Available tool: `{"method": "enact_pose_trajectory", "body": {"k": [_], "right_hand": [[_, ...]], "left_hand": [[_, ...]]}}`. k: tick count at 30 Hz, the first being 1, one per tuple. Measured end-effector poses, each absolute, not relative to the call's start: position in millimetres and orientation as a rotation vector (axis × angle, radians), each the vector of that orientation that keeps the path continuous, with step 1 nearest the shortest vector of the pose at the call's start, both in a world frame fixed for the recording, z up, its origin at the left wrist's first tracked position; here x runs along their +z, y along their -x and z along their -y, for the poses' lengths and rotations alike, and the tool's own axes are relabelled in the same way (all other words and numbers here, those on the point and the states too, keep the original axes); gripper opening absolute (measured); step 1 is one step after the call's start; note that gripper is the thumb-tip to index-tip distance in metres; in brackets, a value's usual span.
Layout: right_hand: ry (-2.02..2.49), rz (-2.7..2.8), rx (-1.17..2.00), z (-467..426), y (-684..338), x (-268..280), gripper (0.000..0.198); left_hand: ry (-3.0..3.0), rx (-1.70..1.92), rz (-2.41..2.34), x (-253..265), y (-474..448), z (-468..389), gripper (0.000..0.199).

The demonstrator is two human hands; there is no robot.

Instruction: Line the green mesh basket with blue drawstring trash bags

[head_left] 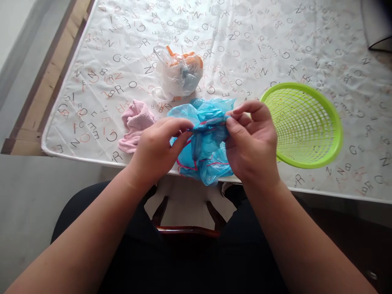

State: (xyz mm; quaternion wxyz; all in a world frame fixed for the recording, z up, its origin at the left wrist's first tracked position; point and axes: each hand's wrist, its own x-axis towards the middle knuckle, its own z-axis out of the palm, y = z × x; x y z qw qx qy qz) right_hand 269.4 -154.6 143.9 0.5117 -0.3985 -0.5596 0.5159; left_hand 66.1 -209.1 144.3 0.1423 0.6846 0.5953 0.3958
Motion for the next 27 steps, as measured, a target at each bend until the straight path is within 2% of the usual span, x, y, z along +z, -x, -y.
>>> {"method": "enact_pose_trajectory", "body": {"k": [4, 9, 11, 14, 17, 22, 24, 27], "right_hand": [[0.921, 0.999, 1.715, 142, -271, 135, 0.023], [0.892, 1.088, 1.902, 139, -270, 133, 0.037], [0.899, 1.238, 1.850, 140, -267, 132, 0.040], [0.938, 1.369, 1.677, 142, -261, 130, 0.030], [0.963, 1.417, 1.500, 145, -257, 128, 0.022], [1.080, 1.416, 1.132, 142, -259, 115, 0.017], [1.151, 1.378, 1.093, 137, -261, 109, 0.015], [1.294, 1.343, 1.201, 131, -262, 102, 0.008]], "left_hand": [[-1.810, 1.174, -1.785, 143, -62, 204, 0.013], [-1.619, 1.196, -1.804, 140, -58, 199, 0.016], [-1.629, 1.196, -1.776, 142, -57, 198, 0.015], [-1.787, 1.171, -1.681, 144, -58, 198, 0.007], [-1.920, 1.070, -1.597, 139, -62, 197, 0.019], [-1.742, 1.125, -1.635, 127, -67, 192, 0.018], [-1.580, 1.206, -1.655, 124, -66, 189, 0.021], [-1.339, 1.309, -1.652, 118, -60, 185, 0.023]]}}
